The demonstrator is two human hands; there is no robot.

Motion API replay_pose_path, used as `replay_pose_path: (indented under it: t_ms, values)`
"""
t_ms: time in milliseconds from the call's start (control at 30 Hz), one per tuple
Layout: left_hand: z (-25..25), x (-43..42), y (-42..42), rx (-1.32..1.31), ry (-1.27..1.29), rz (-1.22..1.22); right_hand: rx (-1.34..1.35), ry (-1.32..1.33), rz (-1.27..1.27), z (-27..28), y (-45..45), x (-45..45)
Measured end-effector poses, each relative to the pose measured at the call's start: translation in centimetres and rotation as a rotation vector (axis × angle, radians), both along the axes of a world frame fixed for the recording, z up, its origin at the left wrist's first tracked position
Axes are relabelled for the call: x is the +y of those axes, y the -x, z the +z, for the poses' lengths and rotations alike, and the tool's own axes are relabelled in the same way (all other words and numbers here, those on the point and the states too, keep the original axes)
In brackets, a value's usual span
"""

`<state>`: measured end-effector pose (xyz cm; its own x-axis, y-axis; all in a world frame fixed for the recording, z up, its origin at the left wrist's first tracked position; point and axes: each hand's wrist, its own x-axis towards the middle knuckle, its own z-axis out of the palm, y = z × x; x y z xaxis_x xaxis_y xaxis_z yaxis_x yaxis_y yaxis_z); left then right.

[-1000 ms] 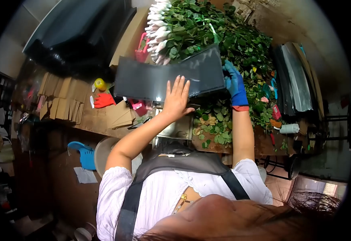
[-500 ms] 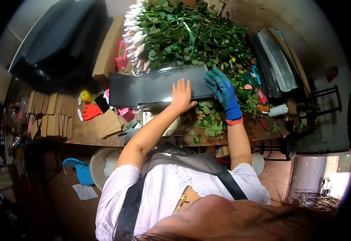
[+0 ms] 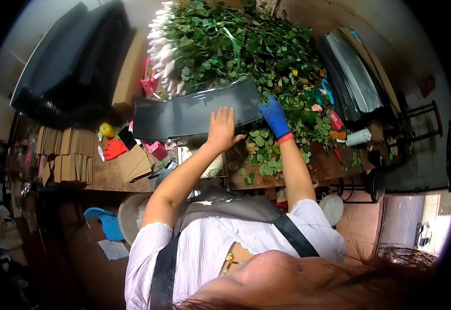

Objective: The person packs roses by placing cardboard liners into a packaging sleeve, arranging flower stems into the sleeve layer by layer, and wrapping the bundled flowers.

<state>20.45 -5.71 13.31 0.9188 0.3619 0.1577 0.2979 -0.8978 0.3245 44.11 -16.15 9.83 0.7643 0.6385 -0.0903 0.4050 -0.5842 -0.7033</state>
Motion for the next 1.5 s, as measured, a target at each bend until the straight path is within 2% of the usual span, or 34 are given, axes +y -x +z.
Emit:
replay_pose_path:
  t_ms: [67,133,167,200,233,267,300,333,367,433,467,533,600,667,700,767,833,933,967,1000,1033,1067,1100,1133,1200,1267,1333,1367,1400,1467,1500]
  values:
    - [1.4,-0.3,0.2,-0.063,-0.014,-0.005,0.315,-0.393,0.045,2.1,0.9,0.2]
    - [2.3,-0.5,-0.6,-0.247,-0.067,-0.032,0.583,-0.654,0.109,9.3,4.5,-1.1]
    - [2.4,-0.3,-1.2,-0.34,-0.14,-0.036,0.629,-0.689,0.147,11.3,5.3,-2.0]
    - [2.5,0.0,-1.6,-0.431,-0.215,-0.041,0.556,-0.712,0.205,14.0,6.3,-3.0]
    - [3.5,0.1,-1.5,-0.497,-0.184,-0.048,0.48,-0.796,0.161,13.9,5.8,-3.7]
    - [5.6,0.1,-1.0,-0.56,-0.15,-0.053,0.317,-0.712,0.177,14.7,5.2,-5.5]
    - [7.6,0.1,-0.4,-0.625,-0.116,-0.056,0.03,-0.826,0.301,18.1,7.0,-6.5]
    - [9.1,0.0,0.3,-0.638,-0.098,-0.102,-0.174,-0.732,0.103,20.0,7.7,-7.5]
    - [10.6,-0.2,1.0,-0.653,-0.082,-0.151,-0.387,-0.744,0.156,21.6,8.1,-8.6]
    - [14.0,-0.9,2.8,-0.675,-0.054,-0.26,-0.8,-0.44,0.338,25.9,10.0,-10.4]
    - [15.5,-1.4,4.1,-0.637,-0.001,-0.319,-0.892,-0.422,0.442,27.3,11.0,-10.7]
    - [18.2,-1.9,6.2,-0.587,-0.065,-0.496,-0.951,-0.331,0.465,29.3,12.3,-11.4]
    - [19.0,-2.4,7.5,-0.599,0.015,-0.563,-0.94,-0.248,0.612,31.0,12.5,-11.8]
    - [18.6,-2.1,8.2,-0.712,0.033,-0.511,-0.845,-0.175,0.868,32.4,12.1,-12.4]
    - [18.0,-1.4,8.6,-0.739,0.042,-0.476,-0.779,-0.265,0.772,32.6,13.4,-12.0]
    - [16.6,0.7,9.8,-0.743,0.052,-0.351,-0.812,-0.571,0.481,30.6,12.8,-13.4]
    - [12.6,4.3,11.4,-0.541,0.034,-0.196,-0.862,-0.756,0.243,30.8,10.9,-15.1]
    - [7.2,9.0,13.5,-0.394,0.089,0.023,-0.972,-0.8,0.1,33.4,10.5,-15.3]
    - [6.1,9.5,13.9,-0.379,0.118,0.117,-0.998,-0.772,0.148,33.6,12.4,-13.5]
    - [5.5,9.8,14.2,-0.364,0.144,0.21,-1.137,-0.656,0.117,33.9,12.8,-11.8]
    - [5.5,9.4,14.2,-0.399,0.366,0.33,-1.277,-0.545,0.084,34.1,13.2,-10.1]
    - [5.3,8.7,13.9,-0.597,0.977,0.32,-1.099,-0.631,0.246,33.8,13.8,-9.3]
    - [6.5,7.7,14.2,-0.594,1.322,0.323,-0.905,-0.709,0.388,33.4,14.3,-8.4]
    - [8.0,6.5,14.8,-0.578,1.67,0.32,-0.815,-0.679,0.347,33.0,16.8,-6.9]
    - [8.7,3.9,16.3,-0.228,2.191,-0.018,-0.958,-0.324,0.65,34.9,17.3,-5.5]
    - [10.0,1.5,18.5,0.008,2.447,-0.123,-0.884,-0.067,0.801,35.4,17.9,-3.6]
    - [7.6,0.7,20.1,0.105,2.665,-0.309,-0.874,0.169,0.898,33.3,18.1,-2.1]
    - [6.5,0.7,21.0,0.068,2.763,-0.108,-0.855,0.192,0.942,31.5,18.1,-1.2]
    - [3.0,0.9,21.4,0.08,2.834,0.196,-0.835,0.215,0.985,29.1,18.1,-0.1]
    - [1.9,2.0,22.2,0.055,2.71,0.44,-0.772,0.389,1.087,22.9,17.9,2.5]
    - [-1.0,3.2,23.0,0.117,2.711,0.345,-0.739,0.404,1.107,19.4,17.8,3.8]
